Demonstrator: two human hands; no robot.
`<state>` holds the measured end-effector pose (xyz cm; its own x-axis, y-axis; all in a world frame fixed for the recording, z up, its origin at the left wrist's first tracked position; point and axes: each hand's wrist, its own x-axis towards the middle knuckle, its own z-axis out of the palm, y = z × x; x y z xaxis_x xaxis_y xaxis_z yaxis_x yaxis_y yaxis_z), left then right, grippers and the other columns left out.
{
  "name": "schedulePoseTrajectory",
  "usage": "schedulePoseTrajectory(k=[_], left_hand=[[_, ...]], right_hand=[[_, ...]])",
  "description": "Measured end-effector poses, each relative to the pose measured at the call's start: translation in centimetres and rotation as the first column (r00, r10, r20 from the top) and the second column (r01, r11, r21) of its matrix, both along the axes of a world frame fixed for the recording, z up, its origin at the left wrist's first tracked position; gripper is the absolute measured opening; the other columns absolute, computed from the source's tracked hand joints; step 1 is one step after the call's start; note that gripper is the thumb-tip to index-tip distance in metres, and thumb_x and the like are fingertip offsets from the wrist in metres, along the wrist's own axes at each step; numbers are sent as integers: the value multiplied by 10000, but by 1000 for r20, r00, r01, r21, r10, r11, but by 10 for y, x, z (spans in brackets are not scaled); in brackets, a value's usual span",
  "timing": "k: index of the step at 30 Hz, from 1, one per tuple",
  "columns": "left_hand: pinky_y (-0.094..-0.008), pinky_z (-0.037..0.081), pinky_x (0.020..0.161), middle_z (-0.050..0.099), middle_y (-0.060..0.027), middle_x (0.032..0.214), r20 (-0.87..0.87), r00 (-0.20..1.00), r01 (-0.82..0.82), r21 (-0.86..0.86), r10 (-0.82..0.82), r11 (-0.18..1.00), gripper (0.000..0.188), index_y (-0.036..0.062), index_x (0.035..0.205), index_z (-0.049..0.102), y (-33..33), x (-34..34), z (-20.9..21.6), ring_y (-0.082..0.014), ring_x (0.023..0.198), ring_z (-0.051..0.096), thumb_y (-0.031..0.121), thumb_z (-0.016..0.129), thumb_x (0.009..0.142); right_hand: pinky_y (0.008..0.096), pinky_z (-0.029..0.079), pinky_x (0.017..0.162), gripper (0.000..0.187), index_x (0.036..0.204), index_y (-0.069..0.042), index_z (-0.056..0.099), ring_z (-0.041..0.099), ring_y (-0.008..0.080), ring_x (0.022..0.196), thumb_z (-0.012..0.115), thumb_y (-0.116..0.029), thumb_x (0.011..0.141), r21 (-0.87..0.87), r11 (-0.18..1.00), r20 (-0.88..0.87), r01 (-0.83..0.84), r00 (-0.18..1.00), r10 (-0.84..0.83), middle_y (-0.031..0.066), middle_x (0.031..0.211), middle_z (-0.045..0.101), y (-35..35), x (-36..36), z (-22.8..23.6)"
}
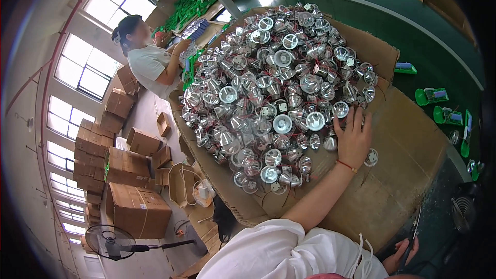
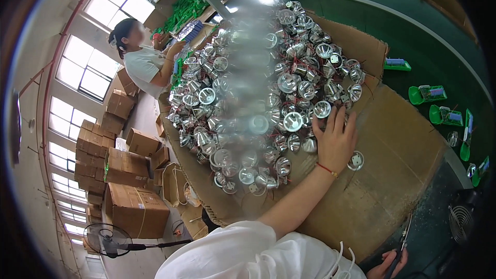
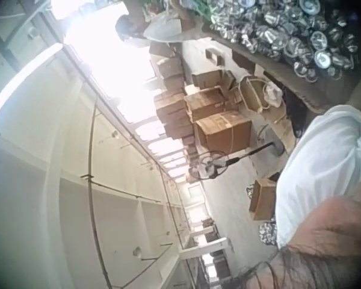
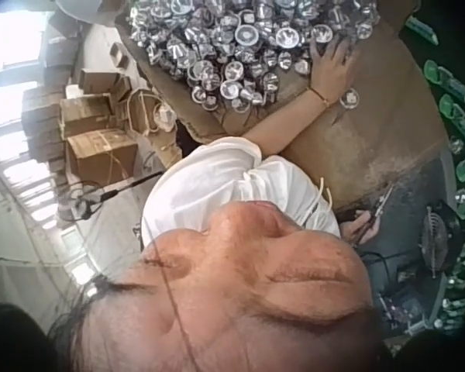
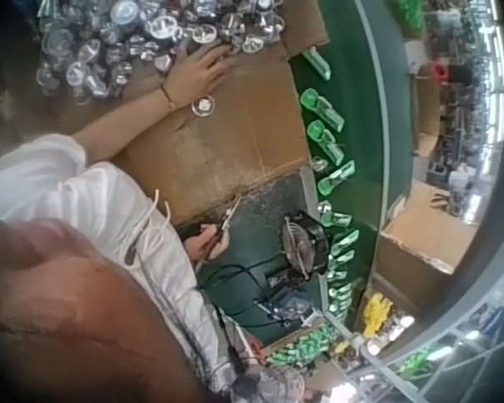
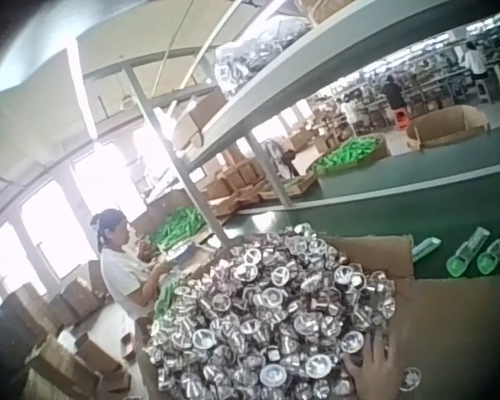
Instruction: Soldering wires and assembling components into plastic housings for solar-powered lights on a factory production line.
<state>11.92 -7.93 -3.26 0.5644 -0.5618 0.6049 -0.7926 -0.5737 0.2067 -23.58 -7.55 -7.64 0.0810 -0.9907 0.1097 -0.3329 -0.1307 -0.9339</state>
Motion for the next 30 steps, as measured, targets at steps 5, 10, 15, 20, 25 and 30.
schedulePoseTrajectory(k=[5,10,15,20,25,30], left_hand=[[-596,156,961,429,-108,1247,-135,984,115,-44,-120,992,406,99,1141,518,-1,-6,7,-265,1189,389,254,606,776],[-628,69,975,326,-151,1348,-293,874,394,-38,-388,918,580,96,1185,501,0,-20,31,-338,1310,203,445,612,736],[-615,78,998,399,-116,1286,-288,841,510,138,-458,849,519,106,1107,554,3,-18,26,-320,1311,222,368,660,672],[-597,159,984,484,-69,1129,-59,933,359,60,-356,931,325,107,999,580,-7,-9,8,-265,1241,346,199,631,692],[-586,185,979,507,-54,1075,-61,944,326,-2,-325,945,279,111,976,585,-5,-11,7,-247,1180,412,139,626,702],[-569,189,992,474,-66,1076,-107,928,358,-8,-357,933,352,107,991,578,-8,-15,6,-257,1199,365,178,680,662]], right_hand=[[335,422,524,325,1092,20,473,506,207,607,555,-205,873,-514,778,-353,-363,915,194,135,732,553,-10,-8,5],[274,392,553,389,1167,22,425,474,152,607,518,-235,889,-31,1000,5,3,1000,-3,83,723,526,-2,-13,-8],[331,417,543,343,1100,14,454,501,200,621,542,-235,881,-11,991,-12,130,991,-130,130,739,554,5,5,7],[224,359,563,489,1235,25,389,453,102,597,490,-311,894,30,999,-29,24,999,-23,30,688,504,-12,-49,-43],[225,360,565,505,1233,18,403,458,100,604,486,-347,895,-13,998,5,66,998,-66,33,688,514,-9,-27,-32],[305,380,540,379,931,40,499,471,172,597,501,-337,892,-120,990,44,74,997,-69,82,658,523,3,34,39]])
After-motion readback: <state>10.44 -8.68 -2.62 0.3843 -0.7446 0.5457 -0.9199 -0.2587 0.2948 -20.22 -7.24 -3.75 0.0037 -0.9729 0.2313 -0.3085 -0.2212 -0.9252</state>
